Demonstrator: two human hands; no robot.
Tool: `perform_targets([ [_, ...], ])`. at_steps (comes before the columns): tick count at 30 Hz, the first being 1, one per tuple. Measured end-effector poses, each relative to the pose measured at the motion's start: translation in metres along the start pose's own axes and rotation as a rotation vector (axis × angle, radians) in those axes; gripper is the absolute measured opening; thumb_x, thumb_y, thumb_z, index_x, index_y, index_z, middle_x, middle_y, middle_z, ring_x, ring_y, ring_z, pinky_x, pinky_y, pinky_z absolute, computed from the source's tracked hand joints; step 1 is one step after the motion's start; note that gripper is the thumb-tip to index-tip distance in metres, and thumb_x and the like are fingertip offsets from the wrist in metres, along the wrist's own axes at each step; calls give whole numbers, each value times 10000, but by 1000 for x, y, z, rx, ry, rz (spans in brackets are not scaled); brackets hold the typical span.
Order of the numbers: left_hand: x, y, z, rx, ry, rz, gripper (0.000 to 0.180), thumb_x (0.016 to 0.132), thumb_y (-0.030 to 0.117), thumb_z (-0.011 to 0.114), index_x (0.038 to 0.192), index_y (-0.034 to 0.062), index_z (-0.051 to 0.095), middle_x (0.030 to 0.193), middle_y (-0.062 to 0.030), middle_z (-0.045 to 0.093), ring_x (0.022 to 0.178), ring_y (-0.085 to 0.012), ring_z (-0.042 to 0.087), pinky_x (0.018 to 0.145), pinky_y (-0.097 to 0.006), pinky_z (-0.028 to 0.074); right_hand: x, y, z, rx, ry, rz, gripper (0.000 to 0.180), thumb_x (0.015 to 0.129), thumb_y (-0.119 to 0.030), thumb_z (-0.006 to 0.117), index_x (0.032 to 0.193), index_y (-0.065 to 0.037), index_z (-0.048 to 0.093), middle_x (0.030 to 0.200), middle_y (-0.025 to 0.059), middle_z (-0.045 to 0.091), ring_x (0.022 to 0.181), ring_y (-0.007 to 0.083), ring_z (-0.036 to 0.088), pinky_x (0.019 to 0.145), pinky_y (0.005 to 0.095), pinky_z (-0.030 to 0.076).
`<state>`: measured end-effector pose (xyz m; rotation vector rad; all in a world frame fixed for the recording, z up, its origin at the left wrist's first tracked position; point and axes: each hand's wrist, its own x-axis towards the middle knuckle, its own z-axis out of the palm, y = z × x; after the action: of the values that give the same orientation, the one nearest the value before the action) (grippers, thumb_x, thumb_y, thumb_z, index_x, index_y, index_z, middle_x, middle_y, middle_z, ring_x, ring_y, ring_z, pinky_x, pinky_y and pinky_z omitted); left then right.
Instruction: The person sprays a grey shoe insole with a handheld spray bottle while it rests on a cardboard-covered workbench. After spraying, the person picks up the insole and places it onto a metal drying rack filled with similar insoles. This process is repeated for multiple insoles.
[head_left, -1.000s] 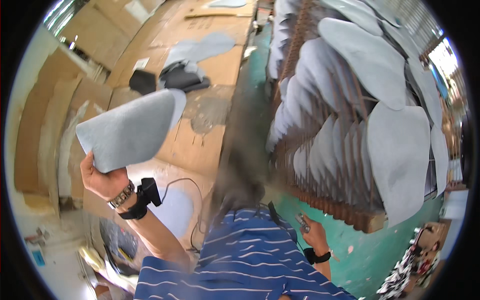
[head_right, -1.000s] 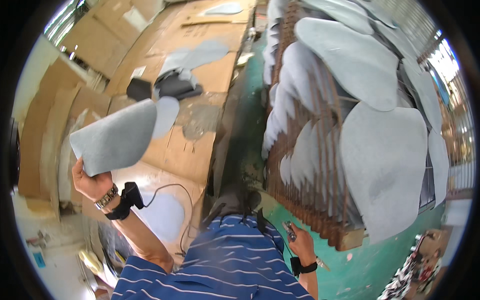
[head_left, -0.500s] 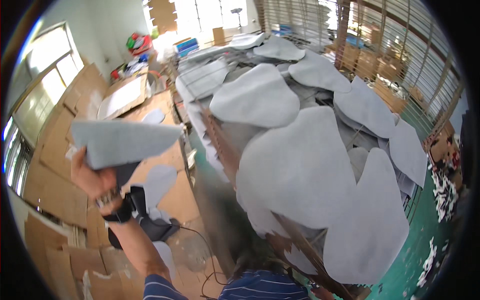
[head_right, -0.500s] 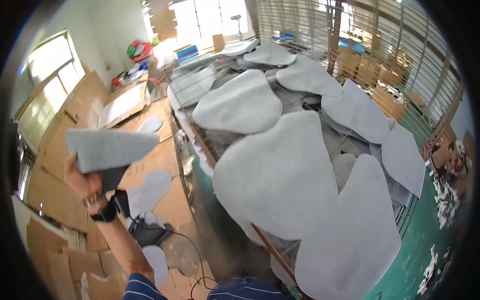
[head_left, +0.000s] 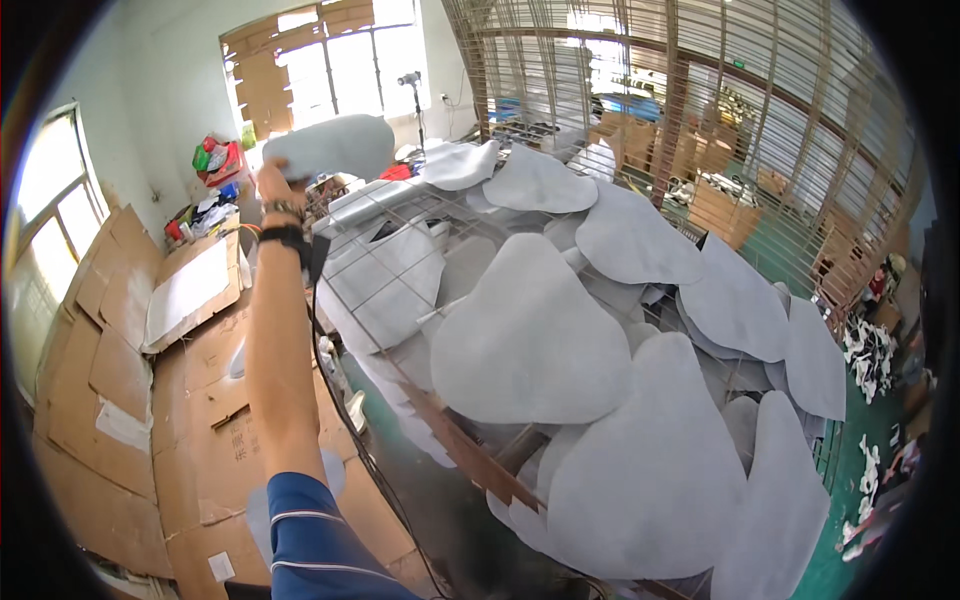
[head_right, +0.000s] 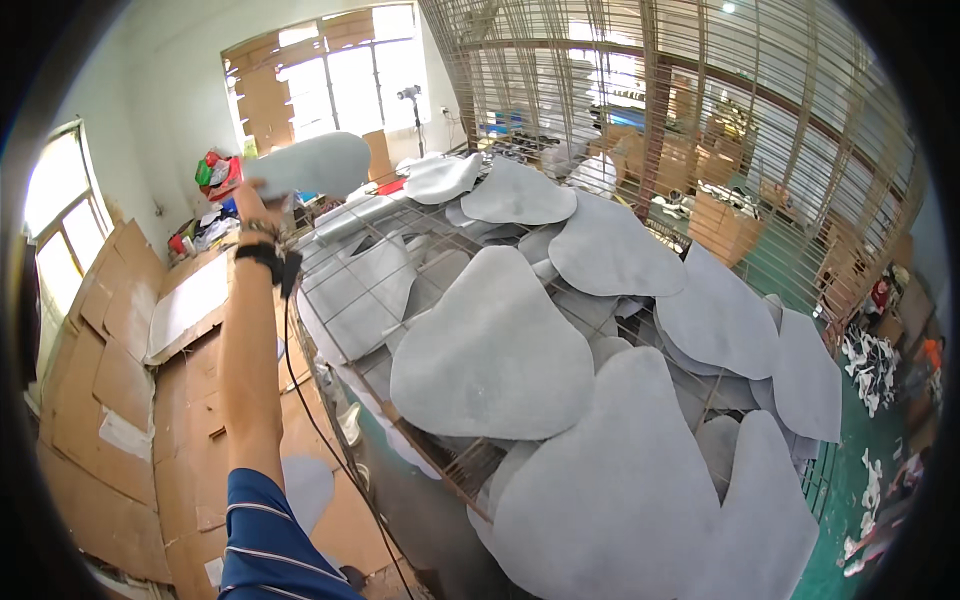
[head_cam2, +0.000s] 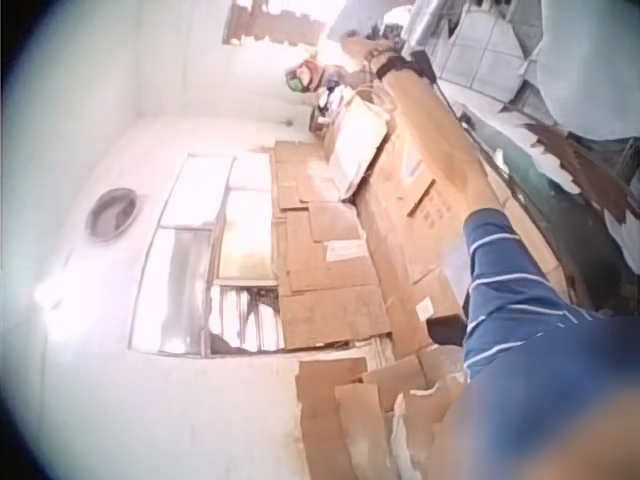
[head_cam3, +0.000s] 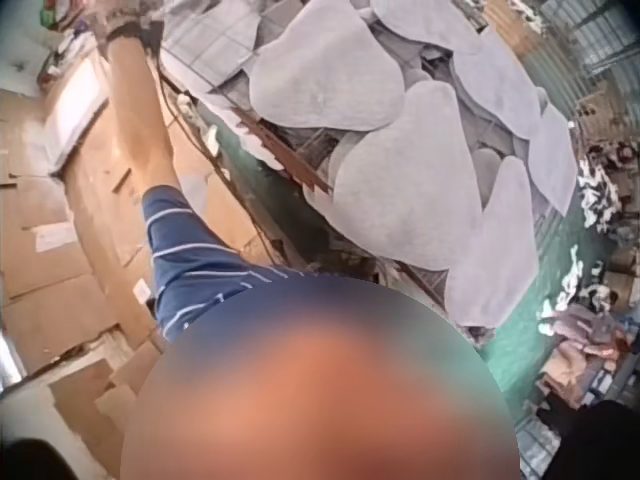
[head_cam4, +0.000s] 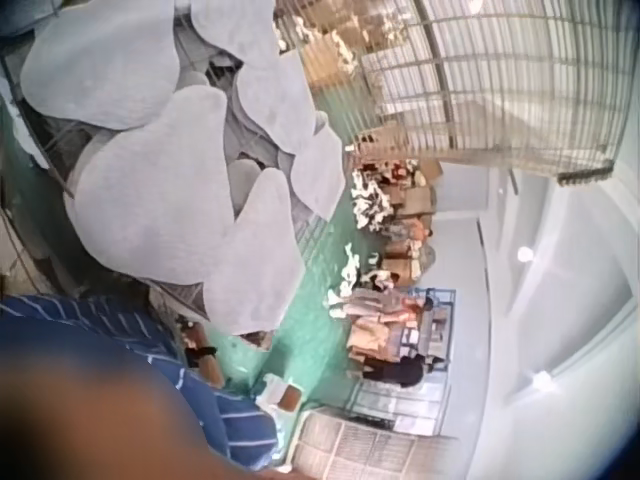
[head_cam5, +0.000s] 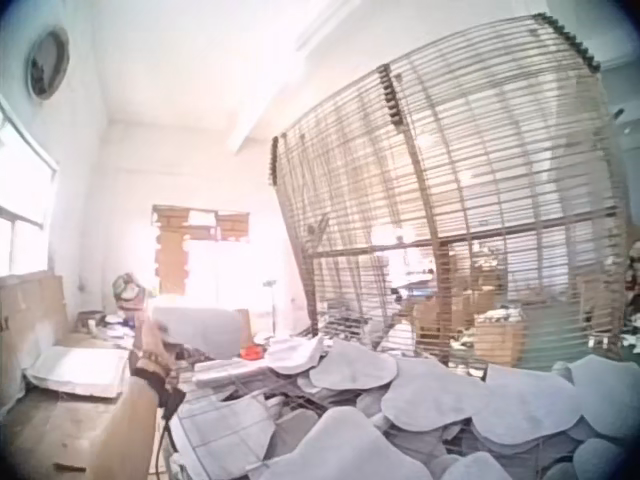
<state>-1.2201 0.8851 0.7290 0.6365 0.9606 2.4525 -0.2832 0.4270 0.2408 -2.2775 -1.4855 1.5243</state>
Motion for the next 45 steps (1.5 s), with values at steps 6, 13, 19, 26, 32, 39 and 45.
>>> perform_targets([
  [6, 45, -75, -94, 853, -1, -133, 447, 857, 259, 633, 1280, 119, 602, 1092, -138, 656, 949, -314, 662, 857, -513, 563, 18, -12, 2, -19, 28, 51, 332, 830, -192, 634, 1139, -77, 675, 962, 165, 729, 901, 293, 692, 801, 443, 546],
  [13, 8, -116, -76, 860, -371, 171, 552, 925, 308, 618, 1431, 134, 483, 1155, -118, 634, 1007, -297, 638, 932, -477, 538, 40, 33, 18, -221, 27, 103, 293, 805, -240, 662, 1043, -76, 705, 949, 177, 727, 903, 295, 707, 788, 453, 559],
  [19, -215, -150, 31, 860, -389, 388, 543, 932, 301, 618, 1425, 118, 484, 1163, -124, 635, 1014, -290, 641, 918, -462, 541, 46, 80, 38, -191, 13, 207, 277, 783, -282, 687, 961, -75, 731, 938, 187, 725, 905, 295, 720, 776, 461, 571],
  [26, -438, -196, 60, 811, -588, 200, 532, 942, 294, 619, 1418, 99, 485, 1173, -130, 636, 1023, -283, 644, 903, -443, 545, 7, 79, 15, -120, 208, 46, 252, 758, -246, 659, 878, -37, 732, 878, 213, 720, 860, 394, 708, 744, 512, 560],
  [32, -608, -256, 63, 835, -725, -167, 524, 950, 287, 619, 1412, 82, 486, 1181, -136, 637, 1031, -276, 646, 889, -428, 548, 19, 97, -48, -138, 102, 40, 280, 758, -239, 663, 951, -47, 726, 940, 222, 721, 919, 431, 691, 770, 520, 556],
  [39, -801, -295, 53, 911, -658, -508, 514, 959, 280, 619, 1406, 63, 487, 1191, -142, 639, 1039, -268, 649, 873, -409, 552, 72, 166, -104, -228, 141, -250, 254, 781, -197, 642, 983, -59, 710, 924, 208, 720, 883, 428, 694, 742, 533, 562],
  [45, -890, -286, 10, 984, -413, -633, 507, 967, 273, 619, 1400, 46, 488, 1199, -148, 640, 1047, -261, 652, 859, -394, 555, 73, 172, -165, -273, 17, -364, 309, 807, -167, 587, 1088, -83, 681, 954, 209, 706, 897, 436, 676, 746, 536, 542],
])
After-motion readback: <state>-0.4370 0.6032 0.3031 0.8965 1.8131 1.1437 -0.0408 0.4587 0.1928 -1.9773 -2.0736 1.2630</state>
